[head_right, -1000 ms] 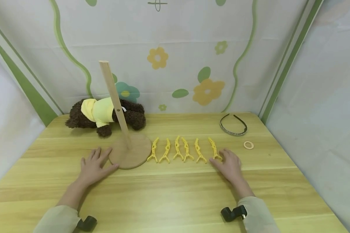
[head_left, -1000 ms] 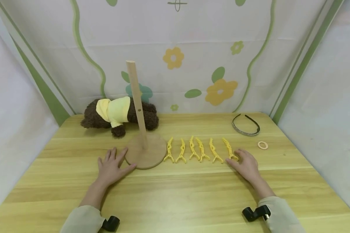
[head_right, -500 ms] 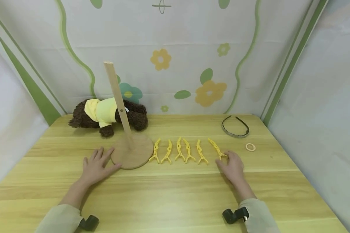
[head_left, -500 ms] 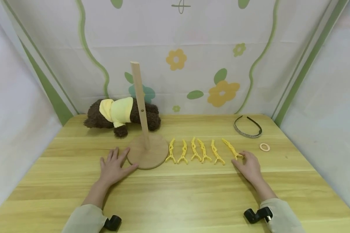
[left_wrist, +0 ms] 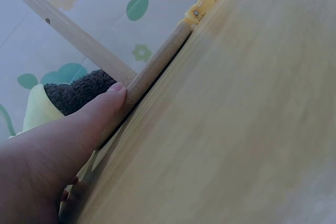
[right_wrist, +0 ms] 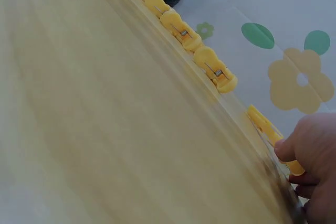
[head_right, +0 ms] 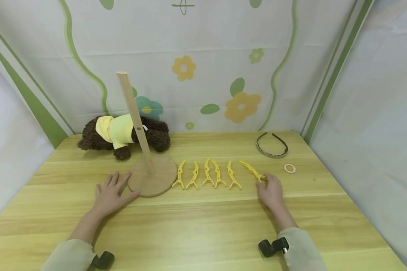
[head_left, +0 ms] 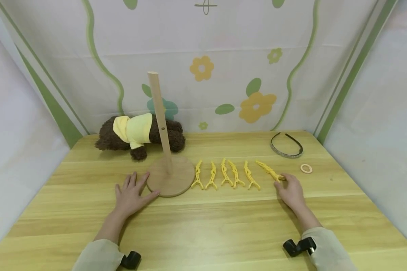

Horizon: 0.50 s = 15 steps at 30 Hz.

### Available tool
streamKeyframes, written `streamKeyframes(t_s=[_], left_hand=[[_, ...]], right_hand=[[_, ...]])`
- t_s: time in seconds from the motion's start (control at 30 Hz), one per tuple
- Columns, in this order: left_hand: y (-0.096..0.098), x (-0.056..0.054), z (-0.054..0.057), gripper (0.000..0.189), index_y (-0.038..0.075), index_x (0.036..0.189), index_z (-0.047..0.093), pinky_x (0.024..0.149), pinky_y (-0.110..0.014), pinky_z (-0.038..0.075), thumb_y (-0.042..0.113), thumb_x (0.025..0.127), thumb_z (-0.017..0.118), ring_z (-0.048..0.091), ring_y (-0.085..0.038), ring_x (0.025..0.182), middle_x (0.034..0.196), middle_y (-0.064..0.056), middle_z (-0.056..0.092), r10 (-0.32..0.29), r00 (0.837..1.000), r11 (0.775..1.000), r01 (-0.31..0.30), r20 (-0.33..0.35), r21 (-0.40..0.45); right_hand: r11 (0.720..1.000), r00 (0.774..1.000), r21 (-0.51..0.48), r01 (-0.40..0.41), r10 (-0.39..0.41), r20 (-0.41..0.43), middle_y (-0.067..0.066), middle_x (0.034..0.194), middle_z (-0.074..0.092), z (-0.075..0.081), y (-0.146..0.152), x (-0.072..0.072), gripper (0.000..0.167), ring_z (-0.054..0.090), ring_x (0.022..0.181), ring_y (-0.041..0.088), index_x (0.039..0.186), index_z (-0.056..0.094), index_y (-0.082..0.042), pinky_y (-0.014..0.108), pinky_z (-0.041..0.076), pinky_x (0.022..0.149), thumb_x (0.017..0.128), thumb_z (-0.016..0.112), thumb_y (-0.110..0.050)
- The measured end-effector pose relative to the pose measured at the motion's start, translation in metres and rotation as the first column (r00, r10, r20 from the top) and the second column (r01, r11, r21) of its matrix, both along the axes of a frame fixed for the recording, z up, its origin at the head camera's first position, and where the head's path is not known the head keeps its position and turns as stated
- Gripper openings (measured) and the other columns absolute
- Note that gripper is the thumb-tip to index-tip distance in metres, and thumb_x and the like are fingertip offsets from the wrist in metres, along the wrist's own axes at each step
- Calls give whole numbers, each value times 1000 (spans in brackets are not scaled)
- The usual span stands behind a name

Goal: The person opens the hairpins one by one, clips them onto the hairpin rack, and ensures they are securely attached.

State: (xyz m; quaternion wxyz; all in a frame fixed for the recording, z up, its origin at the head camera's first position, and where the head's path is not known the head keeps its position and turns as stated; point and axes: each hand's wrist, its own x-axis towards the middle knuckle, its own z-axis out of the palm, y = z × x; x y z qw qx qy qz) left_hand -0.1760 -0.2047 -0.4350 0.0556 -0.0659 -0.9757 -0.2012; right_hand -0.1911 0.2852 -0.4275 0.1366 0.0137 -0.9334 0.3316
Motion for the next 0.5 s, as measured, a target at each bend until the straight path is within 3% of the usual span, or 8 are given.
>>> streamKeyframes(t_s=[0.2,0.5], left_hand=[[0,0,-1,82,18,137,27,86,-65,-6,65,73,47,7,-43,123,137,-26,14,7,1000,1000,-7,0,3],[0,0,1,81,18,138,25,86,-65,-6,64,75,46,6,-44,123,137,-27,12,-5,1000,1000,5,21,4]], right_hand=[[999,999,-29,21,-20,44,36,114,37,6,4,1,46,32,107,50,122,32,16,56,24,88,85,48,-5],[999,1000,-38,-20,19,-22,34,106,43,18,13,-2,35,47,90,45,120,33,16,50,41,73,90,37,-1]])
